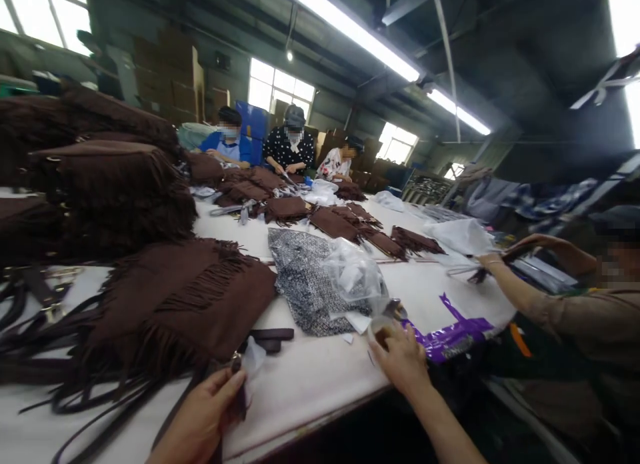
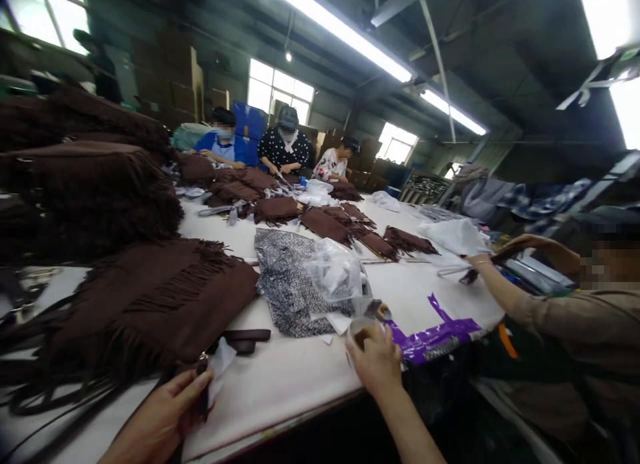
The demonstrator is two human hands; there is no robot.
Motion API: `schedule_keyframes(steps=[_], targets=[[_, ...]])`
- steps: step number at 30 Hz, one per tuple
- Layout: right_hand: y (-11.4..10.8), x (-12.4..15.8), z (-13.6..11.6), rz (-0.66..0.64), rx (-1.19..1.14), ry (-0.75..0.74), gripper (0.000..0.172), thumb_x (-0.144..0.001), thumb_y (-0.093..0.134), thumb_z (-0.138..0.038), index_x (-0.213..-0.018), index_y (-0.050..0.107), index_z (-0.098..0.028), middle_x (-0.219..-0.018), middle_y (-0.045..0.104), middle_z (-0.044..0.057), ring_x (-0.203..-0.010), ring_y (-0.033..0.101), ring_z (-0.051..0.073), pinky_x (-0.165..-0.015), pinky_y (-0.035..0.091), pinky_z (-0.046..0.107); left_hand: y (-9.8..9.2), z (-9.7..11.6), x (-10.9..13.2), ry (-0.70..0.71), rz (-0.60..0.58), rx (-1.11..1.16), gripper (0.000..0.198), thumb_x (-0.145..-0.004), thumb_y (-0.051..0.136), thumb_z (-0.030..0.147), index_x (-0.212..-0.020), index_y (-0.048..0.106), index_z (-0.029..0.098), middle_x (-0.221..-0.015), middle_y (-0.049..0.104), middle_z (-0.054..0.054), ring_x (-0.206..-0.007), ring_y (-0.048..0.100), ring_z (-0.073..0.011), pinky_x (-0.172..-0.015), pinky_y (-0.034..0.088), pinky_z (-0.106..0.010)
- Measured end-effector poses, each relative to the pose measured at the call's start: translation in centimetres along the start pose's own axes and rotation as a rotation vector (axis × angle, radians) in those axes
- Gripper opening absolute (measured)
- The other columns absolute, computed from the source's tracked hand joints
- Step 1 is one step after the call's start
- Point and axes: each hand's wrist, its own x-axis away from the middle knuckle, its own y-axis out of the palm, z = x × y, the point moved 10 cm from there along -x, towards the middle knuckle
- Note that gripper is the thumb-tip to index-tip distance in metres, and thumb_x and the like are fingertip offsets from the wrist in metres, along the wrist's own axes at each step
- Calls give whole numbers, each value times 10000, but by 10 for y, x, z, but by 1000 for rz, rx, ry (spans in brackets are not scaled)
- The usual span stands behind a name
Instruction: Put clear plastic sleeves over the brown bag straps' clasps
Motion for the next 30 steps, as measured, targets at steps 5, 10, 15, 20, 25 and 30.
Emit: schedule_keyframes(steps=[5, 10, 15, 20, 25, 30], targets=[[-17, 17, -94, -76, -676, -163, 446, -887, 451, -512, -640, 610, -177, -738, 641, 113, -776, 586, 242, -755, 434, 370, 7, 1, 2, 30, -91, 6, 321, -611, 833, 388, -752, 651, 164, -613, 579, 40, -540, 509, -93, -508, 410, -184], [41, 80, -236, -903, -1273, 8, 602, -816, 421, -706, -694, 628, -154, -540, 527, 2, -445, 436, 102, -444, 305, 228, 14, 2, 7, 24, -128, -12, 324, -632, 816, 403, -772, 655, 159, -649, 611, 17, -565, 526, -111, -541, 428, -209], [59, 67, -285, -855, -1476, 161, 445, -706, 632, -575, -581, 517, -164, -450, 428, -48, -406, 341, 74, -412, 221, 214, 12, 2, 5, 68, -152, -112, 336, -664, 785, 445, -754, 649, 151, -609, 584, 21, -505, 481, -93, -509, 392, -207], [45, 42, -278, -711, -1530, 128, 332, -683, 658, -428, -555, 517, -156, -461, 385, -62, -449, 311, 71, -446, 230, 219, 7, 0, 4, 58, -184, -56, 333, -675, 782, 435, -757, 654, 138, -627, 587, 11, -539, 515, -102, -521, 398, -211], [17, 52, -246, -620, -1265, -60, 283, -704, 655, -345, -514, 569, -153, -494, 418, -41, -516, 365, 99, -508, 276, 238, 5, 9, 8, -29, -172, 132, 278, -668, 815, 323, -816, 676, 133, -792, 668, -50, -684, 599, -127, -628, 474, -225], [11, 76, -230, -589, -1050, -146, 228, -692, 660, -268, -500, 586, -170, -549, 486, -24, -574, 448, 127, -564, 326, 247, 6, 25, 6, -7, -82, 237, 250, -665, 823, 286, -814, 670, 155, -776, 668, -8, -631, 584, -75, -558, 431, -165]])
